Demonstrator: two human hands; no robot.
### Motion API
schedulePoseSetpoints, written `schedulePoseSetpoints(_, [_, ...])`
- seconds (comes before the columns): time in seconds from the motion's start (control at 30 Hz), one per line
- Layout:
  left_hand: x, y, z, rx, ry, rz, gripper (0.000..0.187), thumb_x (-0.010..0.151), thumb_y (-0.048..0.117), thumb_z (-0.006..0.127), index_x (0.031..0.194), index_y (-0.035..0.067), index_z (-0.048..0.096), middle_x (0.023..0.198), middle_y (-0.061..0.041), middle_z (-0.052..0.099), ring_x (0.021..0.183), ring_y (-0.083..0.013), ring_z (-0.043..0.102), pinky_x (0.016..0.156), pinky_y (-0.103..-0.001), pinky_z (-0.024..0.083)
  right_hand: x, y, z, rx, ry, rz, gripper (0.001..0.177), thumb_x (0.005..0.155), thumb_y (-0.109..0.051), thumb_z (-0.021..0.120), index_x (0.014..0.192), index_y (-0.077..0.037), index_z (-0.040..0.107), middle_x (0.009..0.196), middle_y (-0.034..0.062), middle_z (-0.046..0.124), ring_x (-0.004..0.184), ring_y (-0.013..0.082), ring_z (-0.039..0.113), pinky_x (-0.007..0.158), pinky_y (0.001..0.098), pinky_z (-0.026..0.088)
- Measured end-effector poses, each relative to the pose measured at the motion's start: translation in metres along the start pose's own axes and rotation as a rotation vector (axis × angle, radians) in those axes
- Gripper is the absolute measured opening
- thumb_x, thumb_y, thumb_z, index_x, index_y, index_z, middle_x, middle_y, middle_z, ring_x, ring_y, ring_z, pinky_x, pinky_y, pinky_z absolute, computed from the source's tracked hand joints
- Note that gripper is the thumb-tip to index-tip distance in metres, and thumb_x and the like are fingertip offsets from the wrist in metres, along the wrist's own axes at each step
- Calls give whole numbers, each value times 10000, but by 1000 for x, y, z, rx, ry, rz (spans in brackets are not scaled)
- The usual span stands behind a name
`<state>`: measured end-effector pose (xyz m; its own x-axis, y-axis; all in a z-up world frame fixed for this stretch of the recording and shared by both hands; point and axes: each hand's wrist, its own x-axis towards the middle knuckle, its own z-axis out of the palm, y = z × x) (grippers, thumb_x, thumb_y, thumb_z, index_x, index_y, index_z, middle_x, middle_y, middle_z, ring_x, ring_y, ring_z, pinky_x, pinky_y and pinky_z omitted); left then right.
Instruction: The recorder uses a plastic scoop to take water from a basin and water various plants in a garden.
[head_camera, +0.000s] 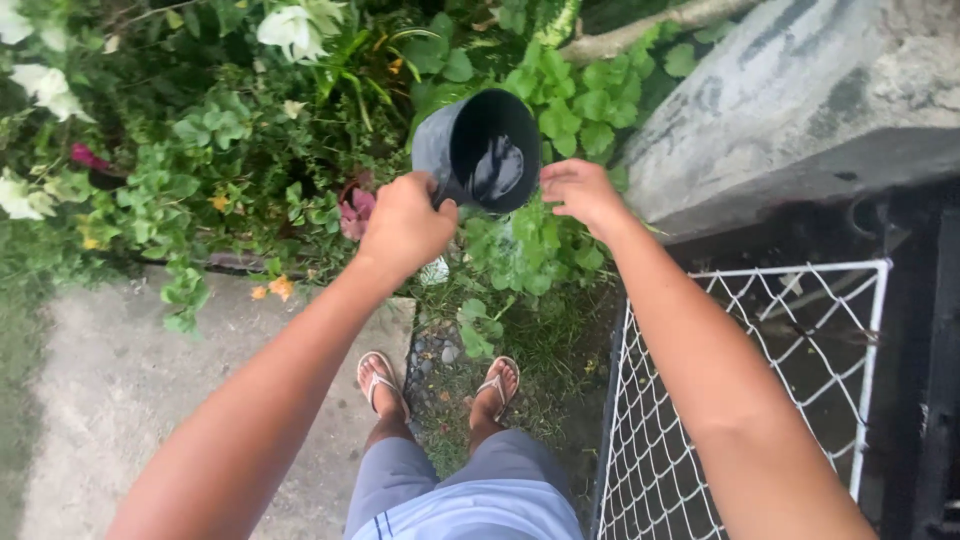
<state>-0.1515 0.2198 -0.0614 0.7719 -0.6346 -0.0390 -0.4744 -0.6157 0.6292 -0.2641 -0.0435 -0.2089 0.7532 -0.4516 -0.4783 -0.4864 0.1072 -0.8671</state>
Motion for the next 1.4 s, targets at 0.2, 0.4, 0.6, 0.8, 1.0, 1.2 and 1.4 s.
schedulePoseSetpoints(0.2, [-4,-32,-35,-366,-154,-348,205,850,183,662,957,7,672,687,-110,727,488,-191,682,500,-362,564,4,-14,15,43,24,-30,282,936,-110,671,1213,-58,669,1196,98,726,1033,222,728,830,364,595])
schedulePoseSetpoints(0.4, [-5,-95,-56,-307,-108,-365,186,857,163,641,892,-16,675,681,-112,729,498,-207,700,508,-343,559,15,-17,38,63,67,-9,256,966,-98,642,1216,-53,676,1191,99,724,1012,218,717,813,353,595])
schedulePoseSetpoints(0.6, [3,-168,-65,-203,-76,-309,236,874,192,675,906,-41,702,682,-134,733,534,-198,715,583,-330,564,22,-16,95,-31,133,110,238,1000,-88,560,1205,-73,680,1167,107,736,971,209,726,822,342,629])
schedulePoseSetpoints(0.8, [31,-191,-78,-280,-121,-293,284,870,201,671,1010,-45,681,710,-162,736,546,-256,736,587,-387,580,44,1,157,165,149,167,235,999,-113,581,1201,-72,695,1171,116,729,960,206,718,799,353,616])
schedulePoseSetpoints(1.0, [59,-189,-72,-146,-21,-170,336,840,221,727,1046,-43,697,919,-238,753,867,-362,744,793,-419,568,63,-14,171,304,98,74,242,964,-111,620,1191,-52,679,1108,94,725,926,212,727,769,360,621])
schedulePoseSetpoints(1.2, [94,-121,-81,-113,-43,-268,327,857,239,720,1043,-27,678,899,-256,731,880,-423,716,809,-477,552,112,-51,142,343,24,93,259,966,-138,639,1184,-2,672,1060,114,711,883,221,715,747,368,618])
schedulePoseSetpoints(1.4, [147,-39,-82,-58,65,-235,230,895,180,666,982,-31,636,886,-301,702,901,-485,671,823,-548,522,188,-113,109,360,-57,196,176,966,-122,566,1098,-33,642,915,124,698,815,237,698,725,370,638])
